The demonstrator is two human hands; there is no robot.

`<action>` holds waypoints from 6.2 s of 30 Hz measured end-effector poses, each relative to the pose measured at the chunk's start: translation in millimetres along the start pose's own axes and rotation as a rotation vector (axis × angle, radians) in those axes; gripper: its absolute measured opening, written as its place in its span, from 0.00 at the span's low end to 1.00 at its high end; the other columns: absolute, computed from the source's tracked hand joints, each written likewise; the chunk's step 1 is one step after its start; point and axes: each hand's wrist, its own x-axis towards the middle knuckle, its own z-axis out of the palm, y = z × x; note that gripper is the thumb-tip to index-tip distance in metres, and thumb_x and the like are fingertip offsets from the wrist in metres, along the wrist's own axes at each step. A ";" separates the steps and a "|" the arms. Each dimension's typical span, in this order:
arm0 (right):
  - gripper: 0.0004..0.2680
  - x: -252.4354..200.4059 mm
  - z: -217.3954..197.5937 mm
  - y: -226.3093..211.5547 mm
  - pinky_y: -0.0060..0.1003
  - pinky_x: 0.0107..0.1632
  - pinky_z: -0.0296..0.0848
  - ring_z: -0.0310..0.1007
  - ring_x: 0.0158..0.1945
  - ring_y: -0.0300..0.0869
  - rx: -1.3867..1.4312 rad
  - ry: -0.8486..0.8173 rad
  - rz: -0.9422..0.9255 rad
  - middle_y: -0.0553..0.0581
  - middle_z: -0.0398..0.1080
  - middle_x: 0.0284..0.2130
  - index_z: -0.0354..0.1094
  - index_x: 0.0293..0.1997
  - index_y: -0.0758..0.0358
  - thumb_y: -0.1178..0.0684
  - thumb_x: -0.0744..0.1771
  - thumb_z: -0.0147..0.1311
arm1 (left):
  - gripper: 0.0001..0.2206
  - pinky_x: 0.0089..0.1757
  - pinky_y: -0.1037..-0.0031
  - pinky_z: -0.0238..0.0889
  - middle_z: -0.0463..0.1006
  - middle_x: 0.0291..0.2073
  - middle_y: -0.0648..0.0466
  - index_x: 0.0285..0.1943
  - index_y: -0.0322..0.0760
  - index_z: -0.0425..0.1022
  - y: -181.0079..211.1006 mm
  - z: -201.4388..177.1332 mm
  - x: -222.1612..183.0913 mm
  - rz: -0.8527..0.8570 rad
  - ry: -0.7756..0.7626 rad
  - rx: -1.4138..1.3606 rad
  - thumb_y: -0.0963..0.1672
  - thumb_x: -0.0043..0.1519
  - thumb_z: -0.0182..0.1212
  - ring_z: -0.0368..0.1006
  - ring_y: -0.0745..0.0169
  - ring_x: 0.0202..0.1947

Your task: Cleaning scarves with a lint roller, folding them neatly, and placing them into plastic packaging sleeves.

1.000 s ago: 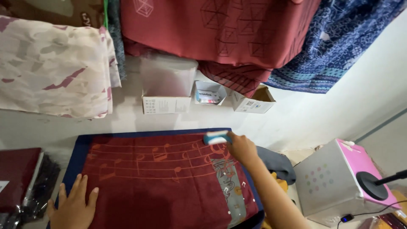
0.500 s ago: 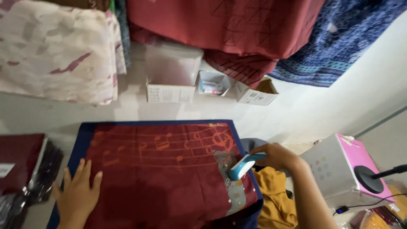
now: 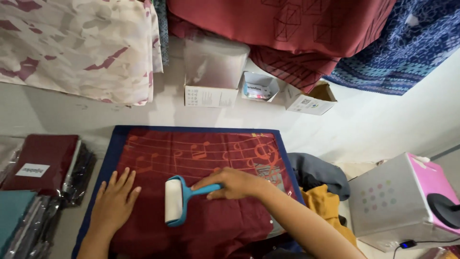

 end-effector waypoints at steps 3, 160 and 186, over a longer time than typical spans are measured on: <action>0.21 -4.2 -5.3 6.7 0.39 0.43 0.77 0.79 0.36 0.41 0.051 -0.029 0.181 0.46 0.80 0.50 0.71 0.61 0.44 0.62 0.62 0.63 | 0.29 0.69 0.57 0.43 0.55 0.77 0.67 0.76 0.58 0.56 -3.9 7.7 -2.2 0.032 0.053 0.032 0.60 0.66 0.34 0.45 0.60 0.78; 0.16 -183.3 -20.5 112.2 0.30 0.27 0.71 0.71 0.19 0.40 0.231 0.384 1.387 0.56 0.72 0.17 0.76 0.27 0.68 0.44 0.68 0.61 | 0.36 0.54 0.77 0.70 0.90 0.44 0.67 0.50 0.55 0.88 -28.2 -5.6 16.4 -0.541 -0.483 0.001 0.68 0.61 0.35 0.85 0.69 0.49; 0.13 -209.9 42.0 166.2 0.35 0.40 0.77 0.78 0.29 0.44 -0.176 0.536 1.309 0.55 0.79 0.24 0.80 0.30 0.61 0.41 0.63 0.64 | 0.08 0.45 0.69 0.70 0.84 0.42 0.61 0.42 0.50 0.86 -18.4 -57.9 -68.3 -0.483 0.045 -0.490 0.49 0.61 0.63 0.80 0.59 0.42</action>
